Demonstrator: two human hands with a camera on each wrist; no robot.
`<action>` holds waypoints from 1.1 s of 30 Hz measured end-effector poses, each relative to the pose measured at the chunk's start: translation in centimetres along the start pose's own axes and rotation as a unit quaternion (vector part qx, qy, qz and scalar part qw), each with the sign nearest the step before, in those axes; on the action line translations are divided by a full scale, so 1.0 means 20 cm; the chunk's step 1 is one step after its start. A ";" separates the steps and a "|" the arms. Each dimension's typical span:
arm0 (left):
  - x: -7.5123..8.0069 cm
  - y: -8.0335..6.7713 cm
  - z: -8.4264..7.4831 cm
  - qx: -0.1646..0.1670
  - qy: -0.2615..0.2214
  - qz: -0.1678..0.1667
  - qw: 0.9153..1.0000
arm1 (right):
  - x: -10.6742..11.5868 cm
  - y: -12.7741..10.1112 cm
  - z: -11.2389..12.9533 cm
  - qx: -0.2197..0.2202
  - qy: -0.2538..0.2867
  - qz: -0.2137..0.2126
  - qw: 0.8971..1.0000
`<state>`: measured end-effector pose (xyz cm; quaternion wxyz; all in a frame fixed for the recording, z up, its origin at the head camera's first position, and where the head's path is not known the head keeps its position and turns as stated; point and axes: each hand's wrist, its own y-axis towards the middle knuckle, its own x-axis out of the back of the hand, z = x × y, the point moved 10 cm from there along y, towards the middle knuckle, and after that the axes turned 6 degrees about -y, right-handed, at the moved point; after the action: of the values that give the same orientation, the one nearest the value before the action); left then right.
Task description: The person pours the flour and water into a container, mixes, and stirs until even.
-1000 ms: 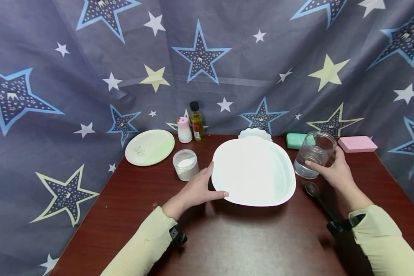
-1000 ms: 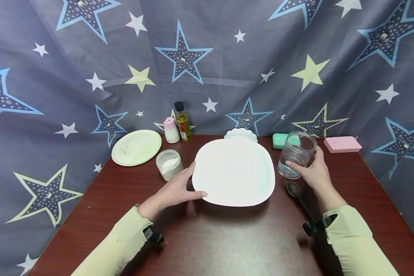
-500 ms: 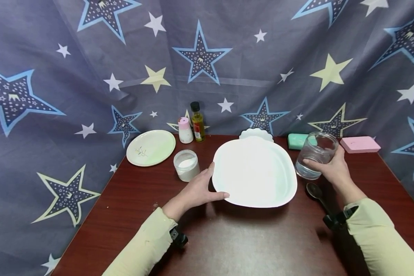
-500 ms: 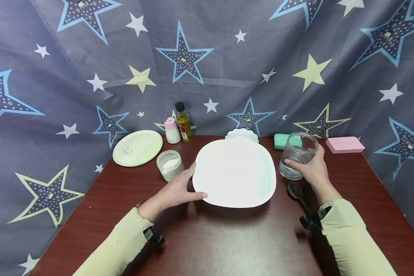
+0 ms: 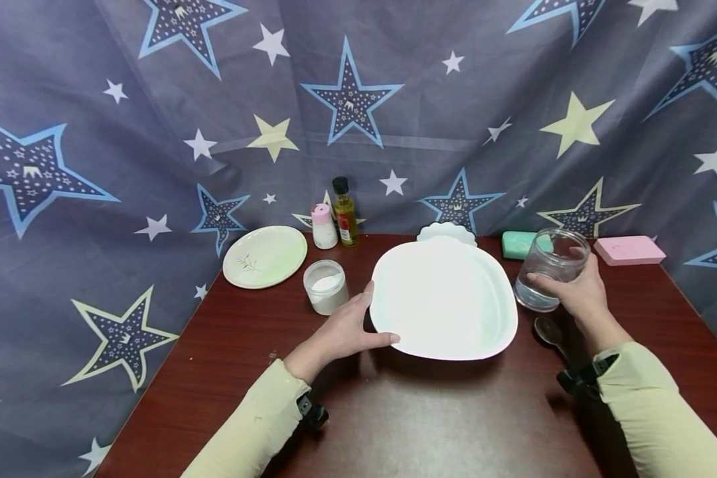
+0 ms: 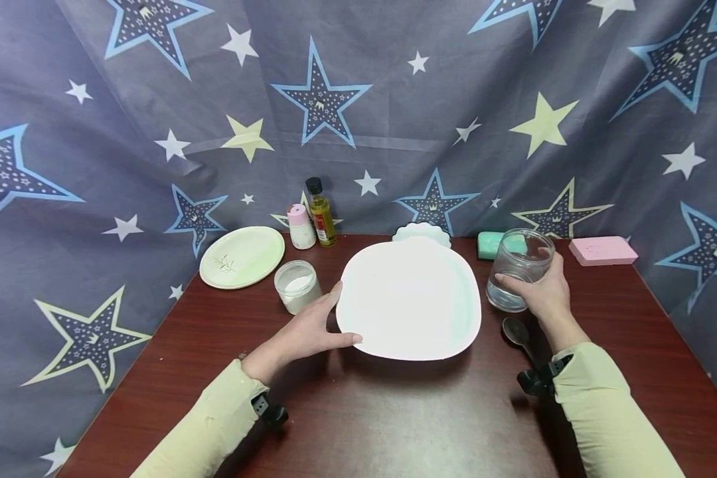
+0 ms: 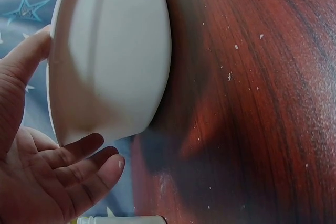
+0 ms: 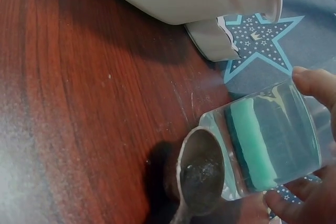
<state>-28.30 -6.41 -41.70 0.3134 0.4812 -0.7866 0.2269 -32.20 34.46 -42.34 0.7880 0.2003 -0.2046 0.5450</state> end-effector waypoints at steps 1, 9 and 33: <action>0.00 0.00 0.00 0.001 -0.001 0.001 1.000 | 0.00 0.00 0.00 -0.002 0.002 0.000 1.000; -0.02 0.00 0.00 0.007 0.001 0.009 1.000 | 0.02 -0.02 -0.03 -0.017 -0.006 -0.012 1.000; 0.00 0.00 0.00 -0.014 -0.011 0.002 1.000 | 0.18 -0.17 0.32 0.126 -0.112 -0.083 0.982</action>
<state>-28.30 -6.47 -41.75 0.3115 0.4774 -0.7940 0.2111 -28.54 32.79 -35.30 0.7707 0.3744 -0.2043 0.4734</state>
